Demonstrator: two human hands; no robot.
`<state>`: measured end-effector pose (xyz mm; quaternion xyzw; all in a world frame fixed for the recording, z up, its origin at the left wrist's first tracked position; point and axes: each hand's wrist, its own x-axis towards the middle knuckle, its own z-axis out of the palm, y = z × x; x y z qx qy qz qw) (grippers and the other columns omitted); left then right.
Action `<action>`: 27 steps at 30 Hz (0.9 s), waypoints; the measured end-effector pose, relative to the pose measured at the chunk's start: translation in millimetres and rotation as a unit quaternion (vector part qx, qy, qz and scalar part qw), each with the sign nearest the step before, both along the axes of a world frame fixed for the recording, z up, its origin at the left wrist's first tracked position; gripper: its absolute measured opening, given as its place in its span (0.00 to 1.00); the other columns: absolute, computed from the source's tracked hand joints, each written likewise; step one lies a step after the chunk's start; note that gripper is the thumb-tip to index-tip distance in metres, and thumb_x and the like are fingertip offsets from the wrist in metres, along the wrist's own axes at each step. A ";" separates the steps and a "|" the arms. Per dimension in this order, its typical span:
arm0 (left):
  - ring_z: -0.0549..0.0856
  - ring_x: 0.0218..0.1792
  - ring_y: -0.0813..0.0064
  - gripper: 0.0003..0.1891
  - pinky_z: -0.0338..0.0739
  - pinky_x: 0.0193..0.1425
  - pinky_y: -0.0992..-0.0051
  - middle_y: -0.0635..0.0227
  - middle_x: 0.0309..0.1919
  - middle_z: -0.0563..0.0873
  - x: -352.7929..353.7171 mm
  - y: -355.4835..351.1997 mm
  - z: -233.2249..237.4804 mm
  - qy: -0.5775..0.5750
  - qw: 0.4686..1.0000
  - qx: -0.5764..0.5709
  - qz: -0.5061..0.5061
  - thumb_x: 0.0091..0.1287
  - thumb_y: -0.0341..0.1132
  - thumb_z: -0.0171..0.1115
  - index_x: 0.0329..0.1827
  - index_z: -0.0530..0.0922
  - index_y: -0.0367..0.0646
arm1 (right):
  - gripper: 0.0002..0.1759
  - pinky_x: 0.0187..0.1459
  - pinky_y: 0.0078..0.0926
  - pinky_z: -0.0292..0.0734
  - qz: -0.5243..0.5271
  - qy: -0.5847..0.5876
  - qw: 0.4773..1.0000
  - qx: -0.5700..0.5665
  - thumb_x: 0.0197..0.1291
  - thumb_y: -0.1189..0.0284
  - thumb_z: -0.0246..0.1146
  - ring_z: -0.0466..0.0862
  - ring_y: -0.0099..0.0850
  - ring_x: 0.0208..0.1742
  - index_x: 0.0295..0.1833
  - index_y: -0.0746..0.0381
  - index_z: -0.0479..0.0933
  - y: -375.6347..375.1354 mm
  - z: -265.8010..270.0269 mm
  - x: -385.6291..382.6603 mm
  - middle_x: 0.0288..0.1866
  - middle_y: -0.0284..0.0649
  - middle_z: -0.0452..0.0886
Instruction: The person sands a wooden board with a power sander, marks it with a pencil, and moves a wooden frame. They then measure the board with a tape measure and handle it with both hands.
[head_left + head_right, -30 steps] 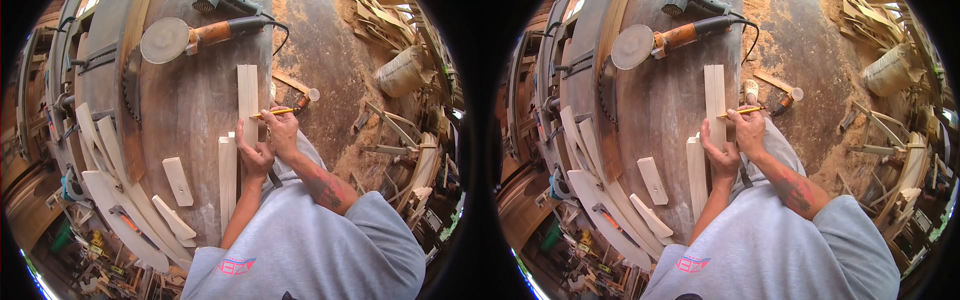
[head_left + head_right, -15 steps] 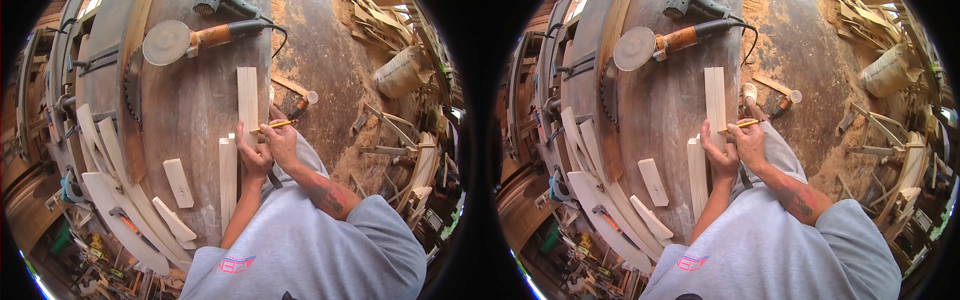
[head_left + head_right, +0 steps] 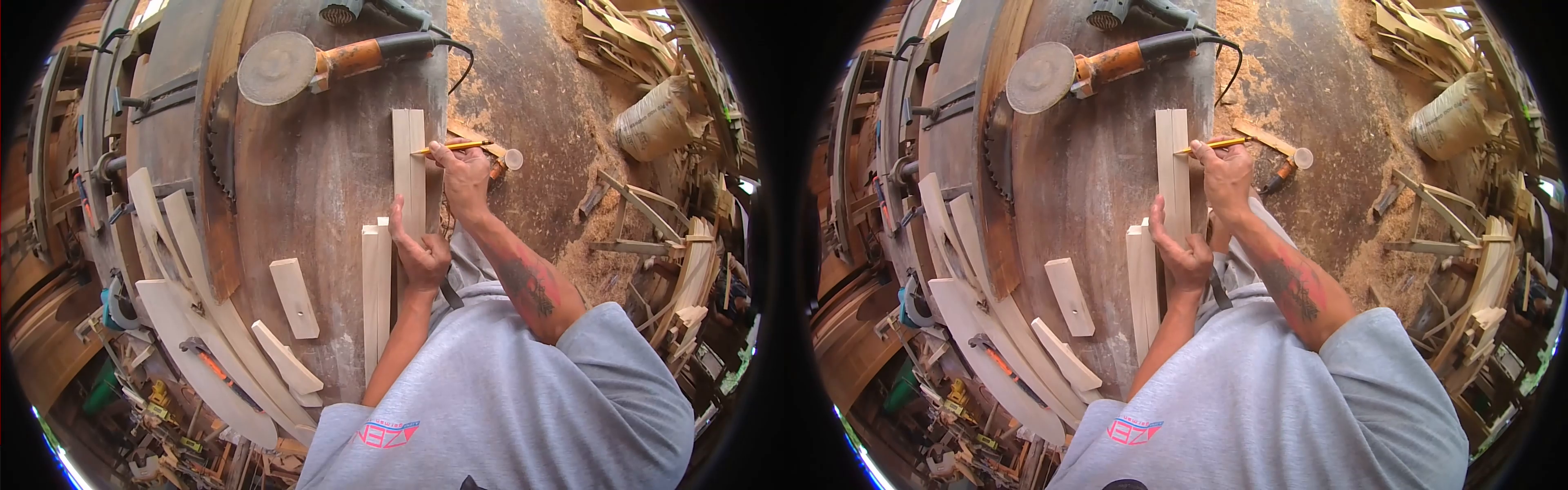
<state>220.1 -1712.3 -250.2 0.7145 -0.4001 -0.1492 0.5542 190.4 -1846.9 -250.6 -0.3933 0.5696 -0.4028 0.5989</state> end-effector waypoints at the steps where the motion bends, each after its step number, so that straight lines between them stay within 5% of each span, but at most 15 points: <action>1: 0.67 0.69 0.40 0.39 0.60 0.76 0.51 0.37 0.68 0.64 0.1 0.0 0.3 0.000 1.000 -0.001 0.000 0.52 0.17 0.46 0.73 0.51 0.29 | 0.10 0.42 0.18 0.80 -0.004 -0.005 1.000 0.004 0.63 0.75 0.69 0.86 0.25 0.37 0.42 0.69 0.76 -5.3 1.9 2.1 0.36 0.43 0.86; 8: 0.67 0.69 0.39 0.40 0.60 0.76 0.50 0.37 0.67 0.65 -0.3 -1.4 0.5 -0.001 1.000 0.000 0.005 0.50 0.17 0.45 0.73 0.52 0.28 | 0.08 0.46 0.22 0.82 -0.031 -0.050 0.998 -0.010 0.63 0.75 0.69 0.87 0.29 0.39 0.41 0.68 0.78 -39.9 2.8 19.1 0.37 0.43 0.86; 13: 0.67 0.69 0.40 0.38 0.60 0.76 0.51 0.37 0.67 0.65 -1.8 0.5 -0.9 0.006 1.000 0.012 0.001 0.52 0.18 0.44 0.73 0.52 0.28 | 0.10 0.39 0.21 0.87 -0.030 -0.040 0.999 -0.016 0.62 0.77 0.68 0.87 0.29 0.38 0.43 0.70 0.75 -60.6 2.9 25.4 0.37 0.45 0.84; 27: 0.65 0.72 0.45 0.40 0.55 0.79 0.54 0.41 0.69 0.65 -3.0 -0.7 0.8 0.017 1.000 0.012 0.008 0.49 0.19 0.45 0.72 0.53 0.27 | 0.11 0.38 0.19 0.83 -0.031 -0.008 0.999 0.025 0.61 0.76 0.69 0.86 0.27 0.35 0.43 0.71 0.75 -34.5 12.4 16.5 0.35 0.44 0.85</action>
